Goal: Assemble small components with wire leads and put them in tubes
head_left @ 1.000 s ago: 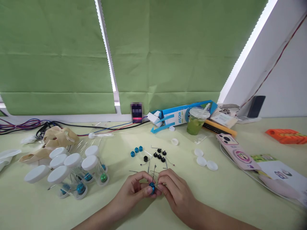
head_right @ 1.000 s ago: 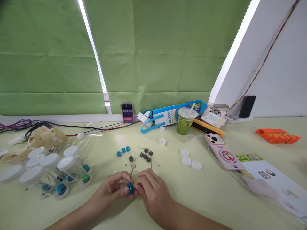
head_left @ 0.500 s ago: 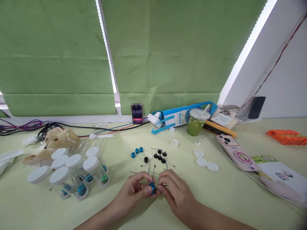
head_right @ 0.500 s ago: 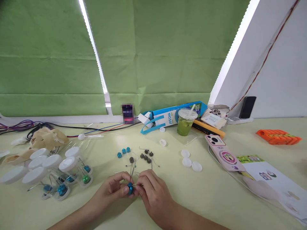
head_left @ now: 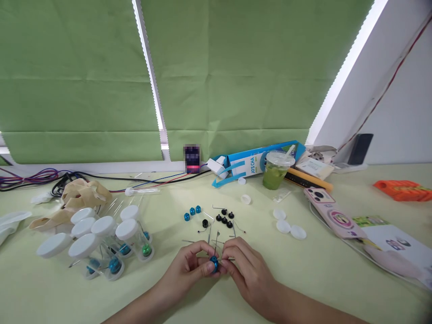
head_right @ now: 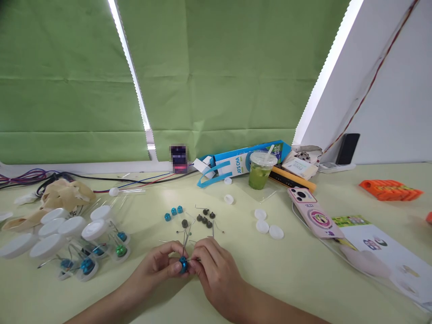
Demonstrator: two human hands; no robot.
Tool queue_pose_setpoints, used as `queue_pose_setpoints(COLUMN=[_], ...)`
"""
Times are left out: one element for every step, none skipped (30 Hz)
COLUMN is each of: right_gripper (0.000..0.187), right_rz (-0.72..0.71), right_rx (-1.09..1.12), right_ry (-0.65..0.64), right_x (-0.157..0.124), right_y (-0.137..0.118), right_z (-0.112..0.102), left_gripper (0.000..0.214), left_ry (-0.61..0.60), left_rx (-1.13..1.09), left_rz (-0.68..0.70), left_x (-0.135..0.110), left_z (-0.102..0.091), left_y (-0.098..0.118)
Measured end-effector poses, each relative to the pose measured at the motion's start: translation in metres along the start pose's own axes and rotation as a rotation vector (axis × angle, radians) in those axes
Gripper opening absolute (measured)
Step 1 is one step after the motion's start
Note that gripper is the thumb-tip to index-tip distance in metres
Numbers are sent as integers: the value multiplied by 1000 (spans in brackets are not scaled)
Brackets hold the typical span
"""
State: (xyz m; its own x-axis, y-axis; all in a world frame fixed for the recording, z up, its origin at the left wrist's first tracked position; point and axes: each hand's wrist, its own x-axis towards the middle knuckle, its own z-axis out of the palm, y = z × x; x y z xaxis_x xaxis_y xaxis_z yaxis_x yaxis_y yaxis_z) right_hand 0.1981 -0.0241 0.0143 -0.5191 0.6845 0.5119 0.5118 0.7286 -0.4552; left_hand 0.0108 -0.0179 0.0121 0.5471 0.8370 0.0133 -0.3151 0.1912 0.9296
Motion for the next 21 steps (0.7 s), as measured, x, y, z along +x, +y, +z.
queue_pose_setpoints(right_gripper=[13, 13, 13, 13, 13, 13, 13, 13, 14, 14, 14, 14, 14, 15, 15, 15, 15, 15, 14, 14, 14], right_rz=[-1, -5, -9, -12, -15, -17, -17, -14, -12, -11, -10, -11, -13, -17, -23, -29, -36, -42, -47, -50, -55], right_rx=[-1, 0, 0, 2, 4, 6, 7, 7, 6, 6, 4, 2, -1, -5, -9, -13, -15, -16, -15, -13, -11], right_ry=[2, 3, 2, 2, 4, 6, 5, 3, 1, -1, -4, -6, -4, 1, 6, 13, 18, 24, 28, 29, 30], right_x=[0, 1, 1, 1, 1, 1, 0, 0, -1, -1, -1, -1, -1, 0, 0, 1, 1, 2, 2, 3, 3], right_y=[0, 0, -1, -1, -2, -2, -2, -2, -2, -2, -2, -2, -1, -1, -1, -1, -1, -1, -1, -1, 0], right_z=[0, 0, 0, -1, -1, -1, 0, 0, 0, 0, 0, 0, 0, 0, 0, 0, 0, 1, 1, 1, 1], left_gripper=[10, 10, 10, 10, 10, 10, 10, 10, 10, 10, 10, 10, 10, 10, 10, 10, 10, 10, 10, 10, 10], left_ry=[0, -3, -5, -6, -9, -11, -12, -12, -12, -15, -17, -18, -20, -21, -21, -21, -21, -22, -24, -29, -35], left_rx=[2, 5, 7, 9, 10, 9, 7, 7, 6, 6, 4, 2, 0, -4, -7, -9, -9, -9, -10, -8, -8], left_rz=[1, 2, 3, 5, 6, 5, 5, 4, 5, 5, 5, 7, 8, 8, 9, 10, 11, 12, 11, 11, 11], left_x=[0, 0, 1, 1, 1, 1, 1, 1, 1, 1, 0, 0, 0, 0, 0, 0, 0, -1, 0, 0, 0], left_z=[0, -1, -1, -1, -1, -1, -1, 0, 0, 1, 1, 1, 1, 1, 0, 0, 0, -1, -1, -1, -1], left_y=[-1, -1, -1, -2, -1, -1, -1, 0, 0, 0, 0, 0, 0, -1, -1, -2, -3, -4, -4, -5, -5])
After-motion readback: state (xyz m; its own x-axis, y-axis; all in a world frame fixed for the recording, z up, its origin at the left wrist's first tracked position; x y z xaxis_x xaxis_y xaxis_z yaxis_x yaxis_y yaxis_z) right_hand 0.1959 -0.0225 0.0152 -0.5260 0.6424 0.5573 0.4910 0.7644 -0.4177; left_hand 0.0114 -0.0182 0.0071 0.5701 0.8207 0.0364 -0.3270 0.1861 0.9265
